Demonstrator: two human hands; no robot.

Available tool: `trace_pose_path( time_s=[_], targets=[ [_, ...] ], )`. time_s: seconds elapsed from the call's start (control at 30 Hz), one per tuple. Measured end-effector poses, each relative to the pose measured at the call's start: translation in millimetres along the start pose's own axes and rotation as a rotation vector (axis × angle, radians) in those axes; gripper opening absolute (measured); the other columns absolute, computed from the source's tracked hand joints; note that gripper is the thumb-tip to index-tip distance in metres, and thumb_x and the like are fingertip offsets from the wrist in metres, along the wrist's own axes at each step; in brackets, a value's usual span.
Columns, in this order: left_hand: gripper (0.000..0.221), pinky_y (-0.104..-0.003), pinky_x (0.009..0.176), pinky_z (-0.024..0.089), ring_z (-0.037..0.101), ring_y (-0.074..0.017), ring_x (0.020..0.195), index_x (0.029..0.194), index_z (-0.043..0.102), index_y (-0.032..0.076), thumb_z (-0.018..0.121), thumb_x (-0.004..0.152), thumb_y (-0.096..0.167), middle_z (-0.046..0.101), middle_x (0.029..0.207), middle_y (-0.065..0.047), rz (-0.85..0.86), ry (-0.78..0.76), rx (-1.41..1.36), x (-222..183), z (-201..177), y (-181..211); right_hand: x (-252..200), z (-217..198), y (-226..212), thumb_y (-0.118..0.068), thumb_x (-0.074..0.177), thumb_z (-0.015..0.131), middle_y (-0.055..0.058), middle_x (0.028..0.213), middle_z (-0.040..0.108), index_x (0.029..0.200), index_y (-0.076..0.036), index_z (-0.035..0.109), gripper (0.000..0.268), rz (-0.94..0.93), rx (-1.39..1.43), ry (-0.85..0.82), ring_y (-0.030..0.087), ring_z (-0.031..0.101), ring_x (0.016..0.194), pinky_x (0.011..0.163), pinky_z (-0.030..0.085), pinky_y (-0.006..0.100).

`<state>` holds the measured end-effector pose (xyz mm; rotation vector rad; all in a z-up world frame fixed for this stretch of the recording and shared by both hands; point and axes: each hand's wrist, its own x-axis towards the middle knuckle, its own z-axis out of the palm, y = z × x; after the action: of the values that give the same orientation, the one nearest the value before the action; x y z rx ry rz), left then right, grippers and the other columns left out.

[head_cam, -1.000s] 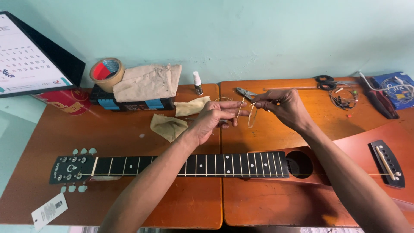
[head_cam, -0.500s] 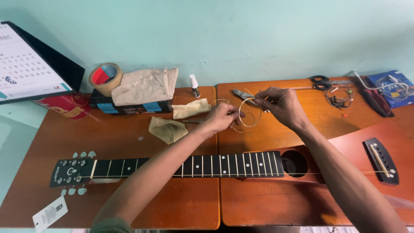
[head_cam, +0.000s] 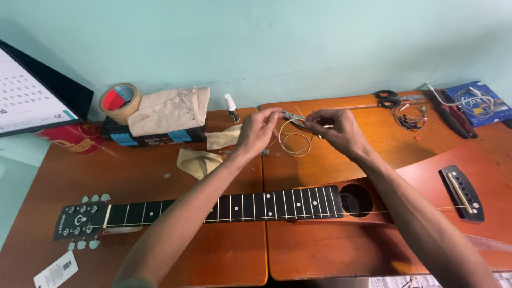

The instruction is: Installing a new string on a travel guitar by threading it through the bridge and headstock and winding the tuning peg.

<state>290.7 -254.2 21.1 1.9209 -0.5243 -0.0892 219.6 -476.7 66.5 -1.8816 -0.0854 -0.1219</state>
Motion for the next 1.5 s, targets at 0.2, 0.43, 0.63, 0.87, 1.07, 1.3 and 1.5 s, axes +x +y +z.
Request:
trace_pose_path(
  time_s=[0.2, 0.43, 0.63, 0.87, 1.07, 1.3, 1.5],
  targets=[
    [0.055, -0.032, 0.059, 0.06, 0.075, -0.0234, 0.062, 0.149, 0.051, 0.006, 0.069, 0.099, 0.016, 0.072, 0.124, -0.022, 0.206, -0.152, 0.004, -22.7, -9.7, 24.9, 6.3, 10.1, 18.3, -0.012, 0.086, 0.08, 0.014, 0.084, 0.072, 0.098, -0.007, 0.078, 0.013, -0.252, -0.248, -0.05, 0.023, 0.072, 0.083, 0.068, 0.059, 0.034],
    [0.054, -0.023, 0.05, 0.058, 0.072, -0.0175, 0.056, 0.137, 0.061, 0.01, 0.078, 0.087, 0.003, 0.075, 0.098, -0.017, 0.06, -0.133, -0.282, -29.6, -6.7, 4.1, 2.3, 11.8, 8.0, -0.008, 0.091, 0.074, 0.011, 0.082, 0.07, 0.097, -0.005, 0.078, 0.008, -0.306, -0.228, -0.129, 0.02, 0.073, 0.072, 0.065, 0.061, 0.031],
    [0.024, -0.024, 0.047, 0.058, 0.075, -0.0237, 0.06, 0.114, 0.063, 0.002, 0.071, 0.091, 0.0, 0.074, 0.091, -0.022, -0.073, -0.014, -0.516, -32.9, -6.0, 15.0, -4.0, 20.2, 3.8, -0.013, 0.087, 0.08, 0.01, 0.092, 0.067, 0.118, -0.004, 0.071, 0.033, -0.108, -0.095, -0.106, 0.017, 0.072, 0.081, 0.078, 0.059, 0.035],
    [0.033, -0.023, 0.06, 0.063, 0.078, -0.0222, 0.075, 0.128, 0.062, 0.003, 0.068, 0.096, 0.011, 0.075, 0.095, -0.019, -0.29, -0.008, -0.823, -31.2, -20.1, 29.2, -3.3, 15.4, -2.3, -0.002, 0.087, 0.077, 0.012, 0.087, 0.073, 0.113, 0.003, 0.069, 0.028, 0.097, 0.269, -0.038, 0.017, 0.072, 0.078, 0.072, 0.06, 0.028],
    [0.047, -0.021, 0.053, 0.062, 0.076, -0.0162, 0.067, 0.118, 0.071, 0.003, 0.07, 0.096, 0.045, 0.075, 0.085, -0.011, -0.461, -0.206, -0.855, -26.2, -19.5, 18.5, -3.2, 14.5, -2.7, -0.005, 0.086, 0.08, 0.01, 0.083, 0.073, 0.104, 0.001, 0.075, 0.019, 0.065, 0.252, -0.013, 0.016, 0.072, 0.075, 0.066, 0.058, 0.026],
    [0.024, -0.021, 0.05, 0.061, 0.075, -0.0188, 0.057, 0.102, 0.075, -0.001, 0.081, 0.09, 0.02, 0.074, 0.073, -0.016, -0.29, -0.281, -0.694, -31.5, -22.1, 30.4, -7.0, 15.7, -16.3, -0.006, 0.086, 0.08, 0.009, 0.076, 0.074, 0.099, -0.002, 0.076, 0.014, 0.013, 0.213, -0.028, 0.013, 0.071, 0.069, 0.062, 0.055, 0.024],
    [0.028, -0.027, 0.052, 0.064, 0.077, -0.0282, 0.061, 0.113, 0.069, -0.01, 0.076, 0.091, 0.005, 0.074, 0.078, -0.027, -0.219, -0.16, -0.553, -30.0, -15.3, 18.7, -5.7, 16.2, -4.9, 0.0, 0.086, 0.079, 0.015, 0.076, 0.07, 0.099, 0.005, 0.075, 0.014, -0.042, 0.254, -0.008, 0.02, 0.072, 0.063, 0.062, 0.056, 0.026]
  ],
)
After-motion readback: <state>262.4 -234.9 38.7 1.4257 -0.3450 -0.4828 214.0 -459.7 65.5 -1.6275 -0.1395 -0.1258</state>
